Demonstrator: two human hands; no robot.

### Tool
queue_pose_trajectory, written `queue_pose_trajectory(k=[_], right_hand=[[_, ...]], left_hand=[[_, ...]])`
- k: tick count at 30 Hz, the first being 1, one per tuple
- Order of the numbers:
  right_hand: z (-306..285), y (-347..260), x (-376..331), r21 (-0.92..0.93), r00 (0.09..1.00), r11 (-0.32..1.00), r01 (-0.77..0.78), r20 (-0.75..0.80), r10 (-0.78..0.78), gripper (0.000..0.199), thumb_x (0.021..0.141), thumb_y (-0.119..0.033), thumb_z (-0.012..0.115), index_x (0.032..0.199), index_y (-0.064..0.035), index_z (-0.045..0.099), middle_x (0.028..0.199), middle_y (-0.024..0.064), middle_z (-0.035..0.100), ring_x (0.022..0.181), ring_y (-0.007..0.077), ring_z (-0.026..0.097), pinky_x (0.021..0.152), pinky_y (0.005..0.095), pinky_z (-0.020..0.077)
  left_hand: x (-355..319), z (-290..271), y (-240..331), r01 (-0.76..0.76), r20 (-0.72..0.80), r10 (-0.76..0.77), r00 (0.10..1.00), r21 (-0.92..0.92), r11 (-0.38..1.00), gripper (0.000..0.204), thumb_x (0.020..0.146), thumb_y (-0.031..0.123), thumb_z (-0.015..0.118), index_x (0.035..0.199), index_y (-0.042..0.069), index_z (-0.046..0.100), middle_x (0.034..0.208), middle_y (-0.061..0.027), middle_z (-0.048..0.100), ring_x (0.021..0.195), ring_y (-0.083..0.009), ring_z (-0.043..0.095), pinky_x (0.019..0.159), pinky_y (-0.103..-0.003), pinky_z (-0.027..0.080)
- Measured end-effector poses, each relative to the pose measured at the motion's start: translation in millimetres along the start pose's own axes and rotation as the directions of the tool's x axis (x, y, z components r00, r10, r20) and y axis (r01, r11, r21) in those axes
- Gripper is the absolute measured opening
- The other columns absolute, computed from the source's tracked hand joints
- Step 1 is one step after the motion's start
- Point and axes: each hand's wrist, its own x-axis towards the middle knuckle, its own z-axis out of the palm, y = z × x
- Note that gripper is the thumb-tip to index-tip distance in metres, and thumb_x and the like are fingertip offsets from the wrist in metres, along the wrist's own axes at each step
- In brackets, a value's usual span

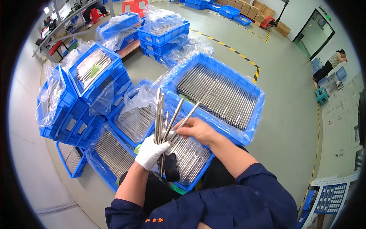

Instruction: The recorder is inspecting, sorting, and arranging cylindrical metal rods from storage bins at a manufacturing workstation.

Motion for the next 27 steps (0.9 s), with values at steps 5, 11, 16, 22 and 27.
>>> queue_pose_trajectory(k=[5,11,16,22,27], right_hand=[[23.5,15.2,-1.1,0.052,0.999,0.999,0.013,-0.052,-0.011,0.023,0.078,-0.015,0.058,0.096,-0.0023,0.055,0.077,0.0030,0.056,0.063,0.0071,0.049,0.059,0.0193,0.0419],[20.2,14.5,1.1,0.163,0.991,0.982,0.098,-0.105,-0.082,0.018,0.086,-0.018,0.046,0.093,-0.0027,0.052,0.082,0.0061,0.057,0.072,0.0113,0.055,0.063,0.0230,0.0456],[10.8,19.3,3.5,0.346,0.992,0.937,-0.036,0.123,-0.008,0.019,0.088,-0.020,0.040,0.087,-0.0031,0.048,0.070,0.0042,0.053,0.060,0.0144,0.053,0.055,0.0255,0.0452],[38.4,26.2,-4.1,0.457,0.908,0.798,-0.393,0.329,0.259,0.025,0.089,-0.029,0.033,0.081,-0.0079,0.044,0.060,-0.0001,0.044,0.052,0.0124,0.043,0.047,0.0247,0.0363],[36.1,30.4,-7.3,0.516,0.841,0.685,-0.514,0.461,0.283,0.026,0.090,-0.031,0.030,0.083,-0.0104,0.044,0.063,0.0005,0.047,0.058,0.0142,0.045,0.056,0.0271,0.0386]], left_hand=[[2.4,-2.6,-8.6,0.006,-0.045,-0.007,0.999,-0.026,1.000,0.029,0.071,0.007,0.058,0.098,-0.001,0.054,0.077,-0.0037,0.055,0.061,-0.0088,0.050,0.055,-0.020,0.041],[9.0,1.4,-12.6,-0.096,-0.155,0.086,0.984,-0.059,0.994,0.024,0.077,0.010,0.054,0.098,-0.001,0.054,0.069,-0.0026,0.054,0.057,-0.0078,0.048,0.053,-0.019,0.040],[16.0,-2.4,-13.1,-0.128,-0.175,0.107,0.979,-0.117,0.985,0.027,0.076,0.008,0.054,0.101,-0.001,0.052,0.078,-0.0040,0.056,0.059,-0.0077,0.049,0.054,-0.020,0.041],[10.5,-5.0,-11.9,-0.100,-0.062,0.091,0.994,-0.155,0.983,0.031,0.073,0.009,0.056,0.102,-0.001,0.053,0.089,-0.0064,0.058,0.073,-0.0118,0.053,0.065,-0.024,0.043],[15.1,-8.5,-20.1,-0.024,0.051,0.037,0.998,-0.229,0.973,0.031,0.071,0.010,0.059,0.100,0.000,0.054,0.084,-0.0060,0.059,0.066,-0.0111,0.052,0.061,-0.023,0.043]])
